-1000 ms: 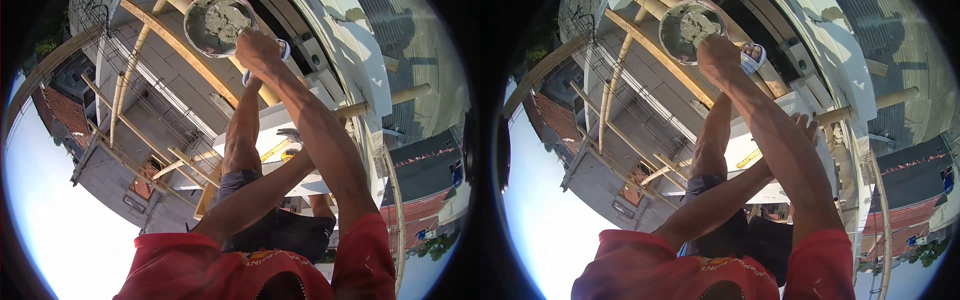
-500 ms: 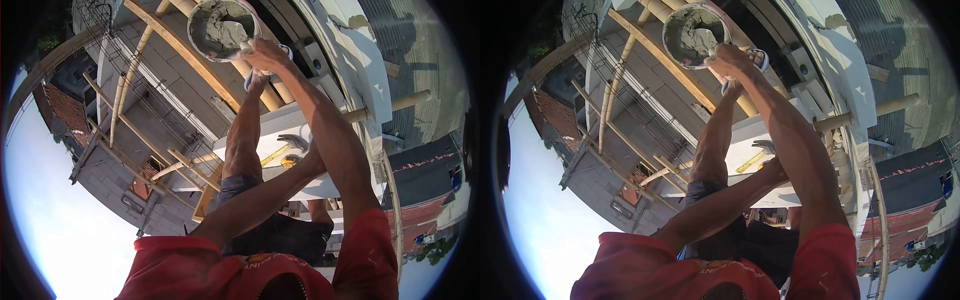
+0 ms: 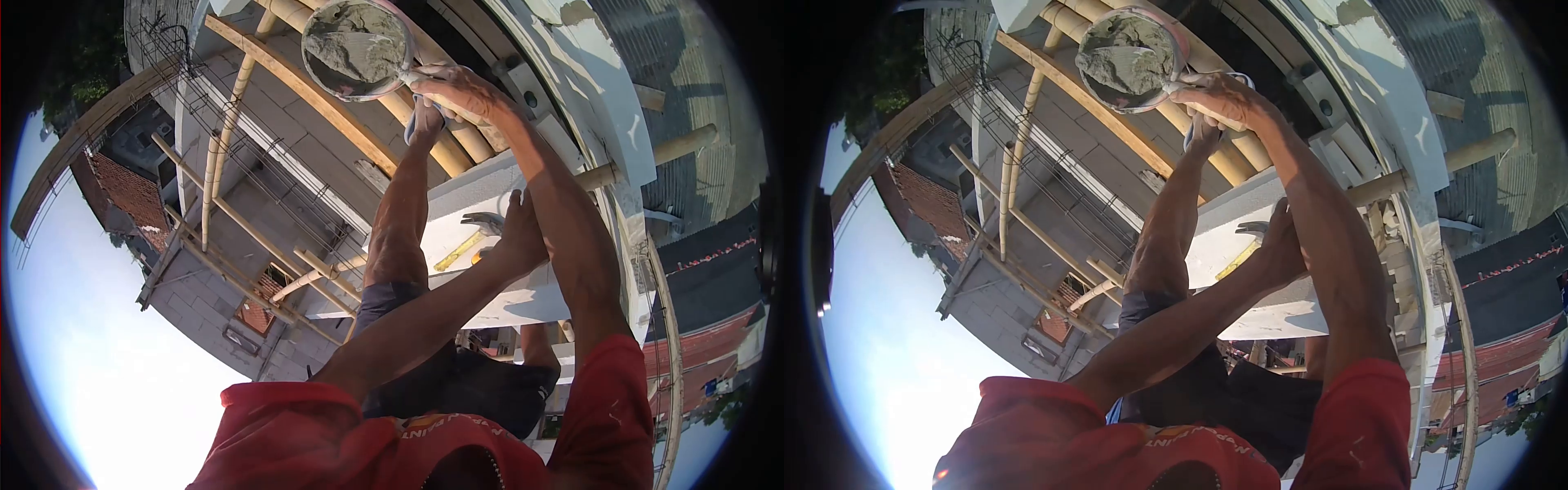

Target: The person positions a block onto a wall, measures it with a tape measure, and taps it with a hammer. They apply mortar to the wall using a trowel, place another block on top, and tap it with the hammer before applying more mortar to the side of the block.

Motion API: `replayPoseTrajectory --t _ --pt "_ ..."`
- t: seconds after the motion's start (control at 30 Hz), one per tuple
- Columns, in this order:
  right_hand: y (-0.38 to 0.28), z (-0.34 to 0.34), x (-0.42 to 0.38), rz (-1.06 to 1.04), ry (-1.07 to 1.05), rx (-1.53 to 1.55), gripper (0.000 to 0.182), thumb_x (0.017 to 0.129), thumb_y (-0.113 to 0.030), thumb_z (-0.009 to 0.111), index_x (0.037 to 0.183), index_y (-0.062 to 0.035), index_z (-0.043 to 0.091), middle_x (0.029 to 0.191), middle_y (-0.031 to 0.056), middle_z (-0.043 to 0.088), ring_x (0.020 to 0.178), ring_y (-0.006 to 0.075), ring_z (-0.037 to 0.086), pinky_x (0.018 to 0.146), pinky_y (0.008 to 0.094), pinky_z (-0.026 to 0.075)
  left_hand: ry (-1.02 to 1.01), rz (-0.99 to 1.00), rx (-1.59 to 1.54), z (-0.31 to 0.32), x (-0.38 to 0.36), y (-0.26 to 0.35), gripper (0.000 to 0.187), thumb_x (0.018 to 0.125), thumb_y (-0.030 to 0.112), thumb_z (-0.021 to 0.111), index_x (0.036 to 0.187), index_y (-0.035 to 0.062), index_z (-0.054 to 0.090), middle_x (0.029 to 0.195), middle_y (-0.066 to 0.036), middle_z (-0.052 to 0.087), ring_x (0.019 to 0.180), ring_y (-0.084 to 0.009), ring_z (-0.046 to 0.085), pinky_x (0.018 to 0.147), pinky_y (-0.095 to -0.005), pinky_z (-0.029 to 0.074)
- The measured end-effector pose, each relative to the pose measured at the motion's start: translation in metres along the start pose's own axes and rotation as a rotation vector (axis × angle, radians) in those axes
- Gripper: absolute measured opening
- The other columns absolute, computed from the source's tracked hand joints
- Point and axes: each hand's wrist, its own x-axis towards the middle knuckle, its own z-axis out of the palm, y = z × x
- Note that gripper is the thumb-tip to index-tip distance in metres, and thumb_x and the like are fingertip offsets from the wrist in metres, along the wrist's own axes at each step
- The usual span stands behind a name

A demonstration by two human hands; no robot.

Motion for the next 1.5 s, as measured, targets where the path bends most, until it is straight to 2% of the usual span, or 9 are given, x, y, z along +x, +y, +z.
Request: replayPoseTrajectory --t 0.17,0.43,0.47,0.57,0.7,0.87,1.0,1.27,1.5 --pt "0.008 -0.003 -0.013 0.044 -0.096 0.161 0.048 0.092 -0.053 0.067 0.083 -0.0057 0.062 0.063 0.0004 0.052 0.047 0.0090 0.045 0.042 0.0272 0.034 -0.062 -0.035 0.077 -0.008 0.006 0.001 0.053 0.084 0.030 0.063 0.130 0.0031 0.059 0.131 -0.020 0.056 0.126 -0.0364 0.046 0.105 -0.0514 0.034" --pt "-0.012 -0.012 -0.086 0.011 -0.175 0.225 0.050 0.096 -0.051 0.062 0.088 -0.0022 0.067 0.070 0.0035 0.061 0.045 0.0094 0.047 0.041 0.0266 0.036 -0.069 -0.017 0.052 -0.015 0.015 -0.006 0.041 0.091 0.028 0.061 0.122 0.0006 0.059 0.111 -0.021 0.061 0.110 -0.0372 0.058 0.092 -0.0509 0.046" --pt "-0.019 -0.021 -0.104 0.105 -0.176 0.171 0.050 0.096 -0.051 0.063 0.101 -0.0015 0.070 0.072 0.0041 0.063 0.048 0.0097 0.049 0.043 0.0267 0.038 -0.063 -0.009 0.089 -0.021 0.017 -0.005 0.041 0.093 0.030 0.060 0.122 0.0015 0.058 0.111 -0.022 0.061 0.106 -0.0379 0.060 0.090 -0.0519 0.047" --pt "-0.024 -0.049 -0.197 0.009 0.010 0.250 0.062 0.097 -0.050 0.061 0.138 -0.0034 0.059 0.075 0.0050 0.064 0.056 0.0094 0.054 0.051 0.0258 0.044 -0.114 -0.063 0.125 -0.023 0.023 -0.008 0.042 0.099 0.036 0.053 0.125 0.0029 0.057 0.118 -0.023 0.061 0.110 -0.0414 0.060 0.094 -0.0535 0.047" --pt "0.009 -0.076 -0.360 0.075 0.356 0.387 0.059 0.098 -0.036 0.057 0.145 -0.0015 0.051 0.077 0.0072 0.066 0.056 0.0099 0.054 0.050 0.0254 0.045 -0.114 -0.170 0.138 -0.023 0.028 -0.009 0.053 0.101 0.044 0.049 0.134 0.0023 0.053 0.129 -0.023 0.058 0.121 -0.0425 0.055 0.102 -0.0520 0.043" --pt "0.084 -0.078 -0.549 0.275 0.895 0.398 0.065 0.093 -0.035 0.054 0.145 0.0035 0.047 0.083 0.0065 0.063 0.059 0.0107 0.054 0.052 0.0245 0.043 -0.052 -0.392 0.168 -0.027 0.040 0.007 0.060 0.103 0.043 0.050 0.142 -0.0027 0.048 0.136 -0.027 0.055 0.128 -0.0386 0.053 0.107 -0.0437 0.041" --pt "0.165 -0.089 -0.621 0.505 1.133 0.332 0.045 0.092 -0.042 0.062 0.111 -0.0014 0.066 0.071 0.0029 0.059 0.057 0.0112 0.054 0.053 0.0256 0.043 0.014 -0.291 0.119 -0.006 0.040 -0.052 0.060 0.102 0.041 0.051 0.142 -0.0036 0.048 0.136 -0.026 0.056 0.126 -0.0357 0.055 0.107 -0.0423 0.041" --pt "0.327 -0.157 -0.585 0.757 1.062 -0.061 0.043 0.089 -0.039 0.062 0.107 -0.0012 0.068 0.077 0.0136 0.069 0.068 0.0206 0.070 0.069 0.0368 0.057 -0.036 -0.359 0.064 0.003 0.036 -0.031 0.064 0.104 0.042 0.048 0.144 -0.0081 0.043 0.135 -0.024 0.057 0.123 -0.0306 0.058 0.103 -0.0390 0.045" --pt "0.361 -0.187 -0.506 0.880 0.916 -0.709 0.034 0.090 -0.023 0.055 0.116 -0.0048 0.068 0.114 0.0228 0.070 0.106 0.0354 0.070 0.088 0.0451 0.058 -0.021 -0.333 0.138 0.012 0.034 -0.033 0.066 0.104 0.043 0.046 0.147 -0.0056 0.040 0.141 -0.025 0.052 0.132 -0.0324 0.052 0.111 -0.0402 0.039"
